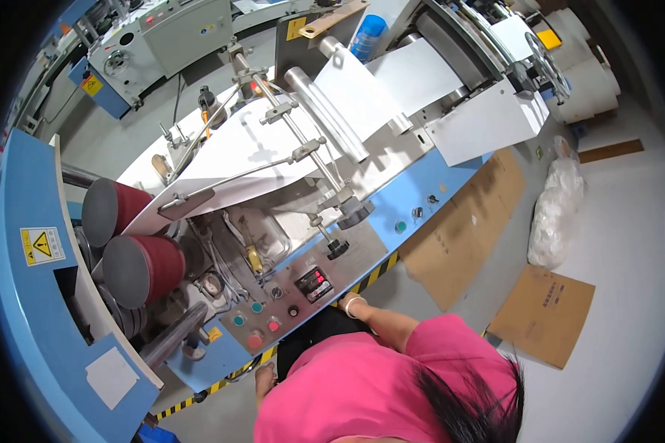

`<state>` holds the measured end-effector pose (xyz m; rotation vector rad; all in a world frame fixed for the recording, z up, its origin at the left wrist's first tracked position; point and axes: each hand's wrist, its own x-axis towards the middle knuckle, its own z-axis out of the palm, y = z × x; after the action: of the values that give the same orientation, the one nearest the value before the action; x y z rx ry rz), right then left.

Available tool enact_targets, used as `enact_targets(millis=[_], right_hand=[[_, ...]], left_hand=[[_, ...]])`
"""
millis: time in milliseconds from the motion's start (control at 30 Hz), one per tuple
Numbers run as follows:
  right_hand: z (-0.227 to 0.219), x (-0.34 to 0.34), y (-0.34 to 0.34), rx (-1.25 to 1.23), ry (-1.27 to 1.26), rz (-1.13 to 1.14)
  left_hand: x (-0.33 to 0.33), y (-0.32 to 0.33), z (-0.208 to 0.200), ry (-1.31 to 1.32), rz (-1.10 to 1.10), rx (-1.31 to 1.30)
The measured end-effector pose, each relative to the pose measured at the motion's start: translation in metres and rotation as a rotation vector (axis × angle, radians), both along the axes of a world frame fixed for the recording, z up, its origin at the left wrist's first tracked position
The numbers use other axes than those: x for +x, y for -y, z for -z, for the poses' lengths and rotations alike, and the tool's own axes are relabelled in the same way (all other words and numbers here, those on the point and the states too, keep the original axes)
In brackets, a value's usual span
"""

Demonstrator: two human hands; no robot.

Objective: Operating a napkin folding machine and placing finished napkins onto a conveyor belt.

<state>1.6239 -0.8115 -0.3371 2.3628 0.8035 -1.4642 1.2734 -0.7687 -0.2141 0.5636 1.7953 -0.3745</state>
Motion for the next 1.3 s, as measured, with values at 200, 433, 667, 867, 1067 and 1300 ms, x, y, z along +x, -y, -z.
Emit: enact_targets(millis=[200, 433, 667, 867, 1067, 1300], right_hand=[[-0.049, -0.006, -0.016, -0.020, 0.001, 0.096], [-0.029, -0.024, 0.018, 0.069, -0.002, 0.118], [-0.059, -0.053, 0.030, 0.243, 0.053, 0.275], [-0.045, -0.120, 0.067, 0.208, 0.009, 0.395], [-0.024, -0.198, 0.136, 0.063, -0.036, 0.462], [-0.062, -0.278, 0.169, 0.408, 0.018, 0.210]], left_hand=[[-0.013, 0.009, 0.004, 0.053, 0.029, 0.020], [-0.040, 0.030, 0.025, 0.084, 0.154, 0.004], [-0.091, 0.047, 0.078, 0.261, 0.171, 0.236], [-0.091, -0.007, 0.011, 0.287, 0.675, -0.096], [-0.056, -0.010, -0.067, 0.539, 0.903, 0.560], [0.038, -0.037, -0.070, 0.365, 1.071, 1.628]])
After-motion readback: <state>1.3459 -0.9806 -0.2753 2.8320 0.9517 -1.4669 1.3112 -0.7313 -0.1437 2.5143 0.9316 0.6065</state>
